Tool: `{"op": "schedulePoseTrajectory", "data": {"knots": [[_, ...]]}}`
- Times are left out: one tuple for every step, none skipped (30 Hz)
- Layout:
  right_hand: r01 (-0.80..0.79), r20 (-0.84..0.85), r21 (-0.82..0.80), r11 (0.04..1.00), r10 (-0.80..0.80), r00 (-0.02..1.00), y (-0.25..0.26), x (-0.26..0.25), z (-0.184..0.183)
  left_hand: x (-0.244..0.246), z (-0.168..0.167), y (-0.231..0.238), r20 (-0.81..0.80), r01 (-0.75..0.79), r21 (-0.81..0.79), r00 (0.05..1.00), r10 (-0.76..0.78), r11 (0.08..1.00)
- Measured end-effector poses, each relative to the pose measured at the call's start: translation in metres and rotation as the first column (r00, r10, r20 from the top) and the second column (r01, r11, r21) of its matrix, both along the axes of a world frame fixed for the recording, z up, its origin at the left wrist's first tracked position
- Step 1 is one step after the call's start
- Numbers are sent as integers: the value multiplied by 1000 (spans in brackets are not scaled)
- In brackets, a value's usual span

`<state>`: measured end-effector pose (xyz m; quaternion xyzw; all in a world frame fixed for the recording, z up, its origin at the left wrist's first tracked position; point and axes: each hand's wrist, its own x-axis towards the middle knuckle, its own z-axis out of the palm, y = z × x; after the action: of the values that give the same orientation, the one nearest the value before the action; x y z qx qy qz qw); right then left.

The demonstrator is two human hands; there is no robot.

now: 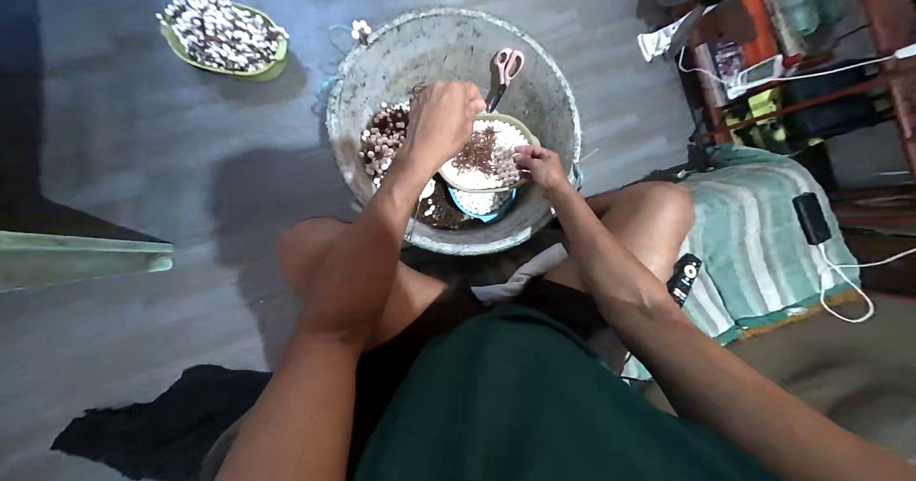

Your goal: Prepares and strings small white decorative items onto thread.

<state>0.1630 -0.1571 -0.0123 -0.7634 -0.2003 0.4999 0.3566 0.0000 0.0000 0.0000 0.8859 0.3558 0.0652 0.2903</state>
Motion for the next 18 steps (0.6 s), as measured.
{"op": "schedulePoseTrajectory", "data": {"knots": [[-88, 73, 487, 869, 60, 996, -18, 33, -94, 1, -2, -3, -1, 0, -3, 1000, 0, 1000], [18, -32, 460, 888, -4, 999, -11, 49, -123, 3, -3, -4, 14, 7, -13, 1000, -7, 1000], [112, -112, 374, 921, -75, 991, -3, 54, -124, 3, -4, -6, 43, 16, -44, 999, -14, 999], [167, -148, 344, 924, -123, 981, 1, 53, -113, 4, -3, -8, 75, 19, -82, 997, -13, 996], [184, -161, 360, 915, -133, 978, 3, 49, -96, 3, -1, -12, 116, 19, -132, 993, -4, 991], [175, -161, 408, 896, -118, 980, 3, 44, -78, 3, 2, -15, 166, 19, -177, 986, 11, 984], [151, -147, 468, 871, -92, 985, 2, 39, -59, 3, 6, -18, 231, 25, -218, 973, 27, 976], [120, -117, 523, 844, -68, 991, 1, 34, -40, 3, 10, -21, 306, 45, -254, 951, 36, 966], [82, -70, 560, 825, -52, 996, -1, 29, -22, 3, 13, -24, 387, 84, -260, 922, 24, 962], [54, -21, 589, 807, -52, 998, -3, 25, -6, 3, 15, -26, 467, 127, -232, 884, -3, 964], [26, 33, 613, 790, -58, 998, -4, 21, 8, 3, 17, -29, 525, 156, -187, 850, -36, 970], [-15, 95, 638, 770, -59, 994, -5, 17, 21, 4, 18, -32, 565, 160, -141, 824, -53, 977], [-73, 164, 657, 750, -47, 985, -8, 13, 32, 4, 21, -35, 596, 149, -107, 801, -56, 983], [-122, 220, 674, 728, -41, 975, -8, 10, 41, 3, 25, -38, 620, 135, -79, 782, -57, 988], [-161, 268, 685, 711, -40, 962, -7, 7, 49, 2, 29, -42, 637, 120, -67, 769, -50, 990], [-194, 311, 692, 696, -44, 949, -6, 5, 55, 2, 31, -45, 652, 102, -67, 757, -34, 993], [-224, 350, 692, 686, -48, 936, -4, 4, 59, 2, 33, -47, 674, 90, -76, 739, -15, 993], [-250, 386, 690, 679, -53, 921, -1, 3, 61, 3, 34, -49, 694, 80, -89, 720, 4, 993]]}}
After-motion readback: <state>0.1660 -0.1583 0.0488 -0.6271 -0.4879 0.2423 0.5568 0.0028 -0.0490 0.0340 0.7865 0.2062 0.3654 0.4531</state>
